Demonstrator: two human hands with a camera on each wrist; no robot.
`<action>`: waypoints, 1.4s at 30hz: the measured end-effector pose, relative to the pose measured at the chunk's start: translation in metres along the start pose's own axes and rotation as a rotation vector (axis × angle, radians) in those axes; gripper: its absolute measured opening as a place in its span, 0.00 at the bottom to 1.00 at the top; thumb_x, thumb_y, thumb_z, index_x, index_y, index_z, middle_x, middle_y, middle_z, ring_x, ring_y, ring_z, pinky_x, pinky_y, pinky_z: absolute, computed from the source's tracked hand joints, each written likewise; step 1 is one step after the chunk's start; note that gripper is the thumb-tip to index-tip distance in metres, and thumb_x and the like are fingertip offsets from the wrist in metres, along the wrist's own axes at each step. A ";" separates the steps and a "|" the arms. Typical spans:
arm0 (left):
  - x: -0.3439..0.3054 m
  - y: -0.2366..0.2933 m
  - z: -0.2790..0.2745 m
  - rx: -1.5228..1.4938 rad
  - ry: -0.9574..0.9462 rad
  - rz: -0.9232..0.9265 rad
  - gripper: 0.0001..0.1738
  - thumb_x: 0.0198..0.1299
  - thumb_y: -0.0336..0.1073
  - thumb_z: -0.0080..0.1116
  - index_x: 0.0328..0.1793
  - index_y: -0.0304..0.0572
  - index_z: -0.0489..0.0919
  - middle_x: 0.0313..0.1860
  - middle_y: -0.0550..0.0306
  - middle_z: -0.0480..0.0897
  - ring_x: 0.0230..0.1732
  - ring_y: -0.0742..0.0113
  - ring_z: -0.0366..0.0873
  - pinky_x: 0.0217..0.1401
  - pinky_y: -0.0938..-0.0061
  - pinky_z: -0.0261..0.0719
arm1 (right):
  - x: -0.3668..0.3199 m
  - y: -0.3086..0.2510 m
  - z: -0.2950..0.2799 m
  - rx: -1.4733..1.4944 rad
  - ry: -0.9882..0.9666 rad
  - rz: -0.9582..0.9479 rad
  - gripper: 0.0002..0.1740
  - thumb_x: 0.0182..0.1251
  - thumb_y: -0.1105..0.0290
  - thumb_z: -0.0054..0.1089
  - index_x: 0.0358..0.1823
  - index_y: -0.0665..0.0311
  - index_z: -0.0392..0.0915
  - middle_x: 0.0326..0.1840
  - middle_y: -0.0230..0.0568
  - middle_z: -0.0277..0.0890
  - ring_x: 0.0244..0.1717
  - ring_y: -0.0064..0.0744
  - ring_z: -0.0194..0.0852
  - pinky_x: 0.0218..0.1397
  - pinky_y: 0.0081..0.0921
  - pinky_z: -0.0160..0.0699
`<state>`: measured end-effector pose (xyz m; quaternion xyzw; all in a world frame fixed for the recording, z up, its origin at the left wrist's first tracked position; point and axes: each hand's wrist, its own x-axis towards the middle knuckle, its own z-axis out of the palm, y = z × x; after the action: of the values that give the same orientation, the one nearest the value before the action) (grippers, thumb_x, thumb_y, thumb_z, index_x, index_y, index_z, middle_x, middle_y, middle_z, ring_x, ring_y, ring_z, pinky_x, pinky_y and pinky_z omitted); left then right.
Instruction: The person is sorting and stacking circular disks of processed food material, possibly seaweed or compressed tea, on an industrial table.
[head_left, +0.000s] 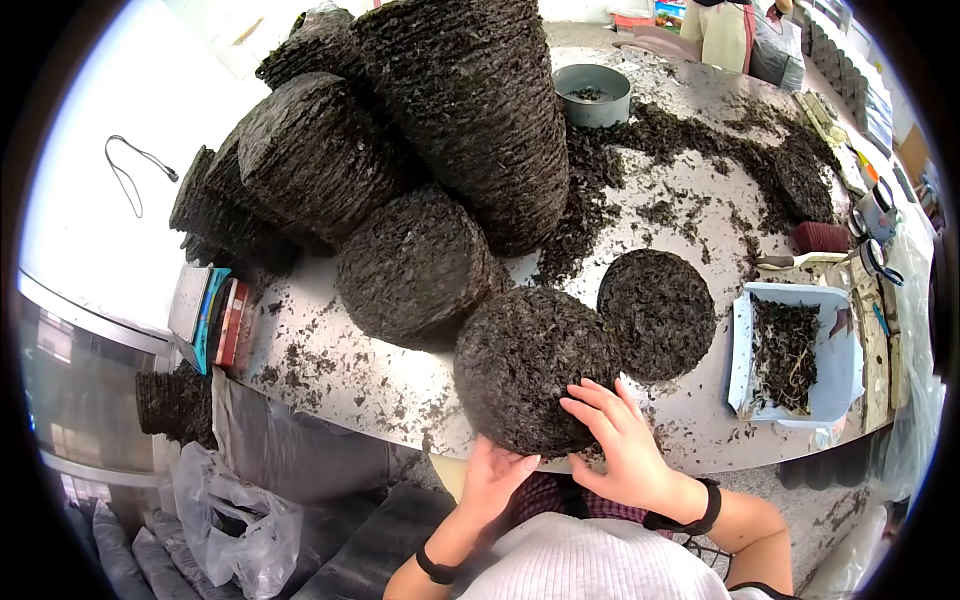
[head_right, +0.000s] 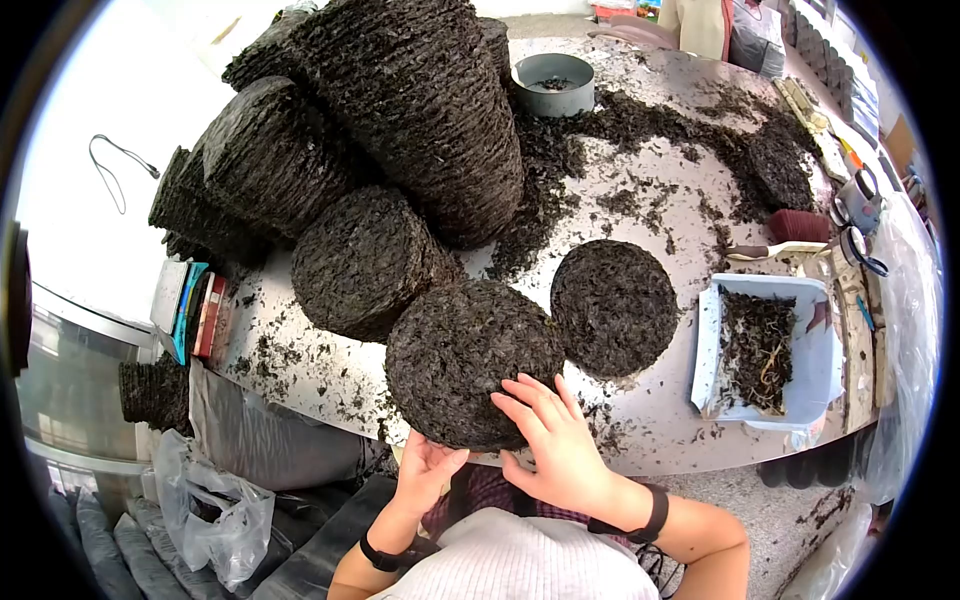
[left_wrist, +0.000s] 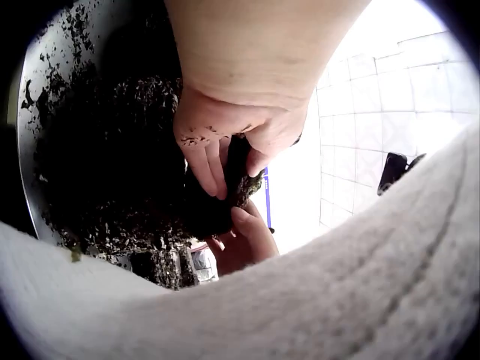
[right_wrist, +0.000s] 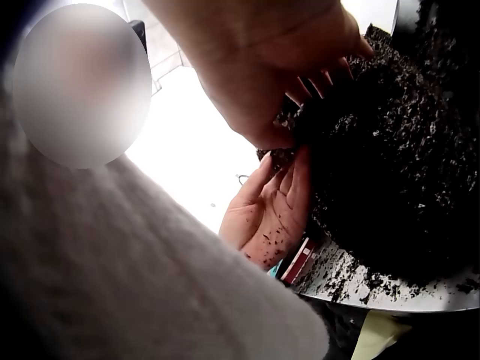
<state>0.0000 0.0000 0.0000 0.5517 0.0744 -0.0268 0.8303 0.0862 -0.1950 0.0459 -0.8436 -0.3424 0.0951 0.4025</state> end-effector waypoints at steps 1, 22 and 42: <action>0.001 0.002 0.001 -0.016 0.009 -0.005 0.30 0.66 0.23 0.51 0.72 0.37 0.54 0.67 0.44 0.68 0.65 0.54 0.71 0.68 0.57 0.71 | 0.001 -0.004 -0.001 -0.039 0.014 0.003 0.38 0.53 0.67 0.65 0.68 0.62 0.64 0.74 0.49 0.58 0.75 0.50 0.53 0.76 0.56 0.44; 0.002 -0.011 0.000 -0.062 0.185 -0.217 0.17 0.67 0.26 0.50 0.60 0.23 0.71 0.52 0.44 0.80 0.49 0.62 0.82 0.58 0.63 0.82 | -0.029 0.046 -0.012 0.513 0.904 0.297 0.24 0.71 0.71 0.49 0.66 0.73 0.66 0.62 0.48 0.74 0.58 0.33 0.74 0.64 0.38 0.67; -0.005 0.006 -0.017 0.322 0.377 0.037 0.18 0.59 0.26 0.62 0.52 0.39 0.67 0.35 0.63 0.66 0.36 0.76 0.65 0.43 0.80 0.67 | -0.011 0.055 -0.023 0.373 0.907 0.185 0.21 0.67 0.75 0.52 0.62 0.68 0.71 0.56 0.40 0.77 0.54 0.29 0.73 0.62 0.30 0.69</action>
<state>-0.0059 0.0179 0.0002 0.6735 0.2127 0.0801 0.7034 0.1154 -0.2408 0.0189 -0.7406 -0.0338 -0.1864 0.6447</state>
